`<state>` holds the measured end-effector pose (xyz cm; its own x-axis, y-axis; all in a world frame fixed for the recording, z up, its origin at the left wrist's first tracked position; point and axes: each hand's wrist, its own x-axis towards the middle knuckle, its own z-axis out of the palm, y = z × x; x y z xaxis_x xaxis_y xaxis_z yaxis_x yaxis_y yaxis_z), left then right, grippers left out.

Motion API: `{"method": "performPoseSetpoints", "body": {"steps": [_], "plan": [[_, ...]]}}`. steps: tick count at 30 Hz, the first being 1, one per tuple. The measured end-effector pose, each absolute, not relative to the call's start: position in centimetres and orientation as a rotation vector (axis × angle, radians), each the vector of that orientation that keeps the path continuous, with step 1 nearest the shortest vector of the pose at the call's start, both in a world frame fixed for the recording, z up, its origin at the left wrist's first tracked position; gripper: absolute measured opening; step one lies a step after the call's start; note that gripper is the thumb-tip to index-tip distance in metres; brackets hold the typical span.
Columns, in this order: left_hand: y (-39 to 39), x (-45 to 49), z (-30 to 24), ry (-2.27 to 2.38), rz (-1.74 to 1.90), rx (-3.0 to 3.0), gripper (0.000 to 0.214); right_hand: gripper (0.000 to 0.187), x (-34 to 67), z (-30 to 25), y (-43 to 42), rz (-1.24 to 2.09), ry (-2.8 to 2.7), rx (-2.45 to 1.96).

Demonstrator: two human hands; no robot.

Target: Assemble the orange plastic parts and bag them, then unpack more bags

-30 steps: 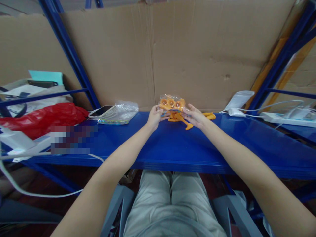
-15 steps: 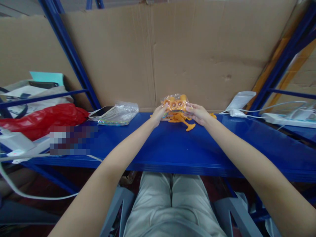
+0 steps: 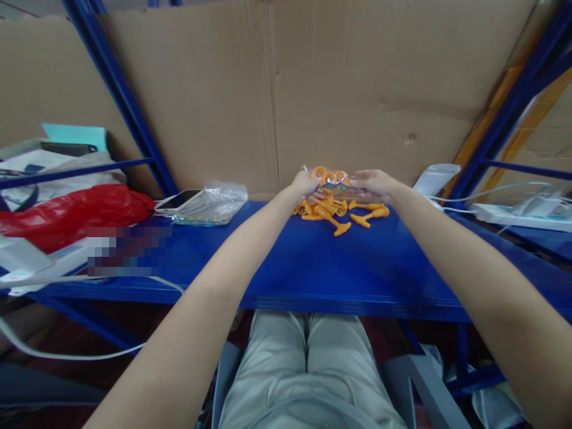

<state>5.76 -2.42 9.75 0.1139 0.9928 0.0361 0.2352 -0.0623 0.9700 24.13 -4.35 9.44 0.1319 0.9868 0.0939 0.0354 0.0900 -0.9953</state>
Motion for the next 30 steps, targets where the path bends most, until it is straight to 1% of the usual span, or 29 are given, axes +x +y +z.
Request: {"method": "performPoseSetpoints", "body": {"steps": [3, 8, 11, 13, 15, 17, 21, 26, 30], "plan": [[-2.0, 6.1, 9.9, 1.259, 1.037, 1.489, 0.029, 0.036, 25.5, 10.1, -3.6, 0.984, -1.264, -1.293], [-2.4, 7.0, 9.2, 1.242, 1.078, 1.579, 0.039, 0.021, 27.0, 10.9, -2.7, 0.812, -1.225, -1.475], [-2.9, 7.5, 9.1, 1.283, 1.025, 1.623, 0.058, 0.021, 27.3, 11.0, -2.2, 0.781, -1.192, -1.503], [-2.9, 7.7, 9.3, 1.288, 1.032, 1.638, 0.073, 0.027, 27.3, 11.0, -1.5, 0.78, -1.2, -1.481], [-2.7, 7.8, 9.8, 1.264, 1.09, 1.658, 0.082, 0.032, 27.3, 11.1, -0.7, 0.73, -1.2, -1.407], [-2.4, 7.9, 10.4, 1.241, 1.12, 1.676, 0.083, 0.033, 27.2, 11.2, -0.1, 0.67, -1.192, -1.324], [-1.7, 7.7, 11.4, 1.254, 1.01, 1.698, 0.08, 0.028, 26.6, 11.7, 0.5, 0.687, -1.183, -1.279], [-0.7, 6.6, 12.5, 1.166, 1.137, 1.709, 0.071, 0.027, 26.0, 12.7, 1.0, 0.602, -1.199, -1.143], [-1.0, 5.9, 13.2, 1.201, 1.088, 1.681, 0.066, 0.022, 25.9, 13.1, 1.9, 0.51, -1.251, -1.086]]}}
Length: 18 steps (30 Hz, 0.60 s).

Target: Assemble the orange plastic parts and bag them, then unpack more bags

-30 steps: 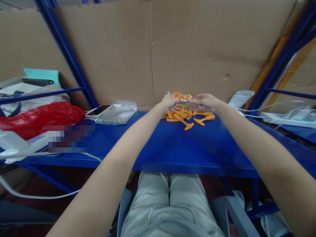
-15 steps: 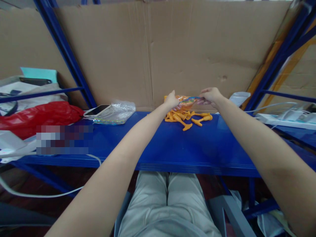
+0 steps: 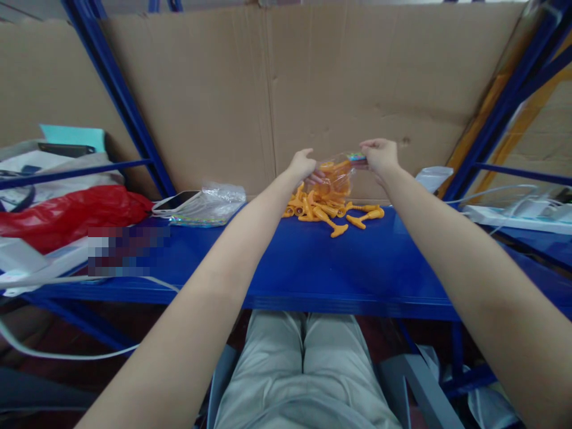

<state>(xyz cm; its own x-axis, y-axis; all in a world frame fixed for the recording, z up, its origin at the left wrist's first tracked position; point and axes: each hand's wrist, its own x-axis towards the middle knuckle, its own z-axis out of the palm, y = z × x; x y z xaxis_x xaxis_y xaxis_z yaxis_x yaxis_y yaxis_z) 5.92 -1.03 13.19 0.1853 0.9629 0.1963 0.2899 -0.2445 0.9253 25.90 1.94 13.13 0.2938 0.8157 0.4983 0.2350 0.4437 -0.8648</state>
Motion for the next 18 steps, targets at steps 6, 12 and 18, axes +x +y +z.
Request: {"method": "performPoseSetpoints", "body": {"steps": [6, 12, 18], "plan": [[-1.3, 6.1, 13.4, 1.112, 1.259, 1.642, 0.054, 0.021, 25.7, 13.1, 2.7, 0.305, -1.371, -1.003], [-0.3, 6.6, 12.8, 1.054, 1.349, 1.613, 0.049, 0.022, 24.6, 12.7, 1.4, 0.165, -1.499, -0.975], [-1.5, 6.4, 12.6, 1.016, 1.373, 1.691, 0.043, 0.03, 23.6, 11.6, 0.8, 0.136, -1.459, -0.957]]}}
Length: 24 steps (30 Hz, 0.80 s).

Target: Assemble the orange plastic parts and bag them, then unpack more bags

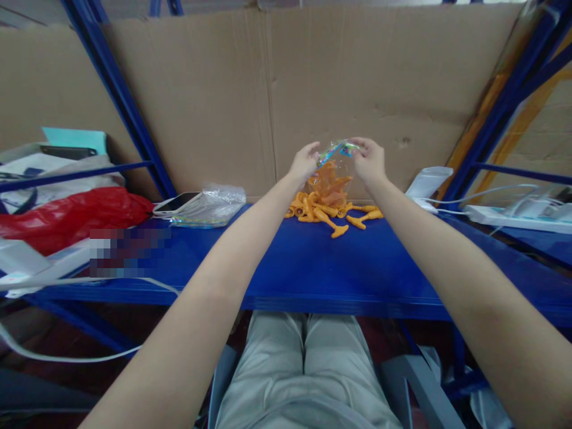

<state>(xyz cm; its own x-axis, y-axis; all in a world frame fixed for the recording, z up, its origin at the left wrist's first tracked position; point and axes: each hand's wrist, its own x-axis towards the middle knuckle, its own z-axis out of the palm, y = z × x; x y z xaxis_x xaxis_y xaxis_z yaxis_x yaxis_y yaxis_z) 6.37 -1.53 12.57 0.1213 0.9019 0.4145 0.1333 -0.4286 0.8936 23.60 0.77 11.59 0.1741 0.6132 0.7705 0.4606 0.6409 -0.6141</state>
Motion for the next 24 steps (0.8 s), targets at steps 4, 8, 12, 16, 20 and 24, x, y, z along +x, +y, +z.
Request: {"method": "performPoseSetpoints", "body": {"steps": [4, 8, 12, 16, 20, 24], "plan": [[-1.9, 5.8, 12.6, 0.963, 1.346, 1.771, 0.042, 0.031, 23.4, 11.3, 0.6, 0.143, -1.438, -0.878], [-1.5, 5.1, 12.7, 0.9, 1.41, 1.804, 0.043, 0.037, 23.0, 10.7, -0.6, 0.201, -1.454, -0.904], [-1.5, 4.8, 12.6, 0.917, 1.355, 1.837, 0.047, 0.043, 22.3, 8.5, -2.7, 0.198, -1.484, -0.952], [-2.0, 4.7, 12.4, 0.933, 1.341, 1.831, 0.043, 0.019, 21.7, 5.4, -4.1, 0.345, -1.638, -1.074], [-2.2, 4.6, 13.0, 0.911, 1.391, 1.772, 0.038, 0.02, 21.2, 3.4, -3.9, 0.611, -1.931, -1.183], [-2.0, 4.0, 14.6, 0.775, 1.512, 1.715, 0.04, 0.018, 20.9, 2.8, -2.8, 0.521, -1.933, -1.289]]}}
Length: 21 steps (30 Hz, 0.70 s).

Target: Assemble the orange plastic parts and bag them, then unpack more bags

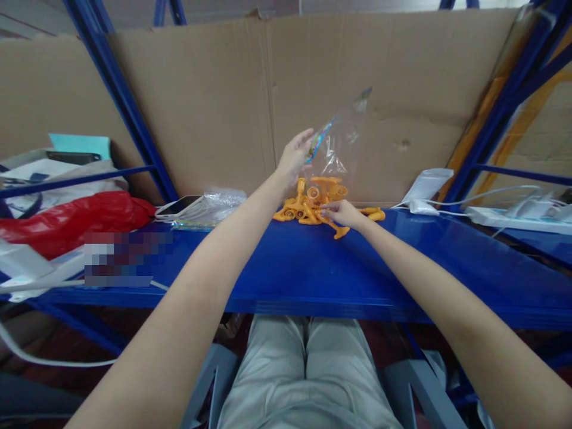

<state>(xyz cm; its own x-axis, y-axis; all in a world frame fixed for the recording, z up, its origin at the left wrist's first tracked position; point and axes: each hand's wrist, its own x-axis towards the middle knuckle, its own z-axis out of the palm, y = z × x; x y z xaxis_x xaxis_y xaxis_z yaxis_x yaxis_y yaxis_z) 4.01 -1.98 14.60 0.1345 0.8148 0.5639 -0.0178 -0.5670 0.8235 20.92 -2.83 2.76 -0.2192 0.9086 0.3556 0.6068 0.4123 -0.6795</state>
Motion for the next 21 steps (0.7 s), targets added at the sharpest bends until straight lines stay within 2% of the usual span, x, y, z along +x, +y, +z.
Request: {"method": "performPoseSetpoints", "body": {"steps": [3, 8, 12, 16, 21], "plan": [[-1.6, 3.2, 15.9, 0.701, 1.586, 1.687, 0.041, 0.022, 20.7, 2.9, -2.3, 0.52, -1.87, -1.371], [-1.3, 1.3, 16.5, 0.688, 1.641, 1.683, 0.041, 0.024, 20.2, 3.0, -2.8, 0.698, -1.691, -1.425], [-2.2, -0.7, 15.9, 0.634, 1.682, 1.659, 0.045, 0.019, 19.8, 2.7, -3.7, 0.796, -1.583, -1.388], [-4.0, -2.1, 14.5, 0.618, 1.7, 1.65, 0.046, 0.01, 19.8, 2.7, -4.5, 0.889, -1.486, -1.336], [-5.6, -2.9, 10.4, 0.793, 1.567, 1.694, 0.038, 0.024, 20.5, 2.8, -4.7, 1.113, -1.328, -1.21]]}}
